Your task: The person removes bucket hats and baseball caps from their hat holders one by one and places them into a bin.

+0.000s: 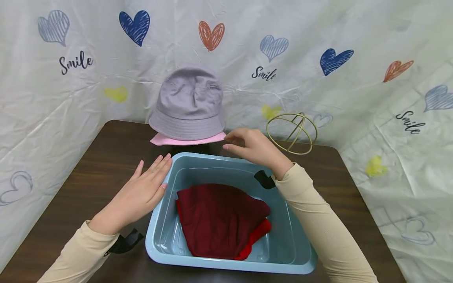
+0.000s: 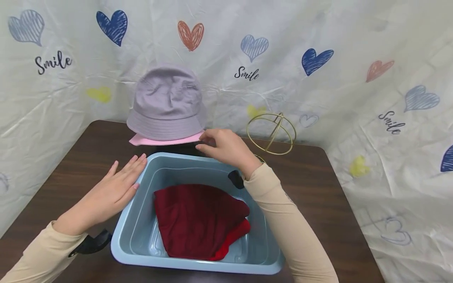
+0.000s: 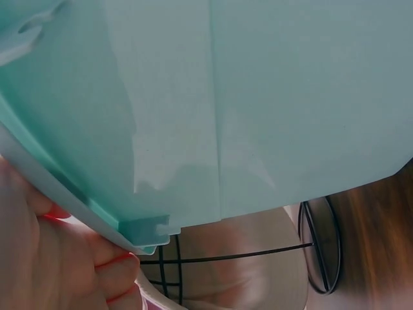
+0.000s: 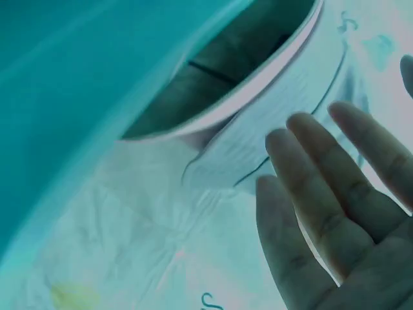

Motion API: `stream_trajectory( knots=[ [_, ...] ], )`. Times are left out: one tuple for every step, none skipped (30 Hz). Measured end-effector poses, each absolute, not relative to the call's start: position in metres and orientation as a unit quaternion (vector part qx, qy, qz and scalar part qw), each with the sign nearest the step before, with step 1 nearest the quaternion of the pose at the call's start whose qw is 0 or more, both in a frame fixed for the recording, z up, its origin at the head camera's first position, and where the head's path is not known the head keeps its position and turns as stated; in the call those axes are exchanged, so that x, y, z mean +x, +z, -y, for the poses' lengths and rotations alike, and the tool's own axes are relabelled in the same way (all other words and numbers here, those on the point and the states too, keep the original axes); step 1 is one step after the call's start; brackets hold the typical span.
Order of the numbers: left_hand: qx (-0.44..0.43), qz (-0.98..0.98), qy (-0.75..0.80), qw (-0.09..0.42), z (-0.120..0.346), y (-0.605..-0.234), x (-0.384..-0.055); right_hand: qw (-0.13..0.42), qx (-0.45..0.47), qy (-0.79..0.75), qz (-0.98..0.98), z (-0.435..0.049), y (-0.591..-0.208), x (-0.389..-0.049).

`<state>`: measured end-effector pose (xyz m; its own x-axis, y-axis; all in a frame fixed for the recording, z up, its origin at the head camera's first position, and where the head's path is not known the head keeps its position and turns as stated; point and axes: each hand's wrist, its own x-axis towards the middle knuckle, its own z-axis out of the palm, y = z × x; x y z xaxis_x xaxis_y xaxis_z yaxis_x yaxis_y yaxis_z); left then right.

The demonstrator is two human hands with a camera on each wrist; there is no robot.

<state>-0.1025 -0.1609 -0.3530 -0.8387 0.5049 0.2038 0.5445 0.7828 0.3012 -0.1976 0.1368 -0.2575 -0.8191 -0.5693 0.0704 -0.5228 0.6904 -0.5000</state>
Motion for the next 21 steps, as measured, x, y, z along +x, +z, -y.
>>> stream_trajectory(
  knots=[
    [-0.278,0.943,-0.176,0.056,0.161,-0.353,-0.102,0.047,-0.293,-0.261,-0.918,-0.137,-0.257,-0.202],
    [-0.277,0.943,-0.175,0.056,0.161,-0.354,-0.102,0.048,-0.288,-0.265,-0.919,-0.137,-0.255,-0.206],
    [-0.277,0.943,-0.174,0.055,0.161,-0.354,-0.102,0.046,-0.282,-0.267,-0.92,-0.137,-0.254,-0.21],
    [-0.276,0.944,-0.174,0.055,0.161,-0.355,-0.102,0.044,-0.275,-0.271,-0.921,-0.136,-0.253,-0.215],
    [-0.275,0.944,-0.175,0.054,0.161,-0.355,-0.101,0.042,-0.268,-0.274,-0.923,-0.135,-0.252,-0.219],
    [-0.275,0.944,-0.176,0.054,0.162,-0.355,-0.101,0.038,-0.261,-0.278,-0.924,-0.134,-0.25,-0.223],
    [-0.278,0.943,-0.177,0.054,0.16,-0.355,-0.102,0.031,-0.251,-0.283,-0.925,-0.136,-0.249,-0.227],
    [-0.282,0.942,-0.176,0.055,0.158,-0.355,-0.103,0.023,-0.242,-0.286,-0.927,-0.137,-0.247,-0.231],
    [-0.285,0.941,-0.176,0.055,0.156,-0.354,-0.104,0.016,-0.232,-0.286,-0.93,-0.138,-0.245,-0.235],
    [-0.288,0.94,-0.176,0.055,0.155,-0.354,-0.104,0.01,-0.223,-0.285,-0.932,-0.138,-0.243,-0.238],
    [-0.291,0.939,-0.177,0.055,0.153,-0.355,-0.104,0.003,-0.214,-0.284,-0.935,-0.138,-0.24,-0.241],
    [-0.292,0.938,-0.176,0.055,0.152,-0.355,-0.104,-0.003,-0.208,-0.283,-0.936,-0.136,-0.237,-0.245],
    [-0.292,0.938,-0.176,0.056,0.152,-0.355,-0.103,-0.008,-0.205,-0.281,-0.937,-0.134,-0.235,-0.248],
    [-0.291,0.938,-0.178,0.056,0.151,-0.356,-0.103,-0.01,-0.203,-0.277,-0.939,-0.131,-0.232,-0.251],
    [-0.288,0.939,-0.18,0.057,0.151,-0.356,-0.101,-0.013,-0.205,-0.273,-0.94,-0.127,-0.229,-0.254],
    [-0.285,0.939,-0.184,0.059,0.152,-0.357,-0.1,-0.014,-0.208,-0.269,-0.94,-0.123,-0.227,-0.257],
    [-0.282,0.939,-0.187,0.062,0.152,-0.357,-0.099,-0.014,-0.212,-0.267,-0.94,-0.118,-0.225,-0.26],
    [-0.279,0.939,-0.19,0.065,0.153,-0.357,-0.097,-0.013,-0.216,-0.264,-0.94,-0.114,-0.224,-0.263],
    [-0.278,0.938,-0.194,0.068,0.153,-0.357,-0.097,-0.014,-0.22,-0.261,-0.94,-0.111,-0.222,-0.265],
    [-0.279,0.937,-0.198,0.07,0.153,-0.357,-0.096,-0.017,-0.221,-0.258,-0.94,-0.109,-0.221,-0.266],
    [-0.281,0.936,-0.201,0.073,0.152,-0.357,-0.096,-0.019,-0.22,-0.258,-0.941,-0.107,-0.219,-0.268]
  ],
)
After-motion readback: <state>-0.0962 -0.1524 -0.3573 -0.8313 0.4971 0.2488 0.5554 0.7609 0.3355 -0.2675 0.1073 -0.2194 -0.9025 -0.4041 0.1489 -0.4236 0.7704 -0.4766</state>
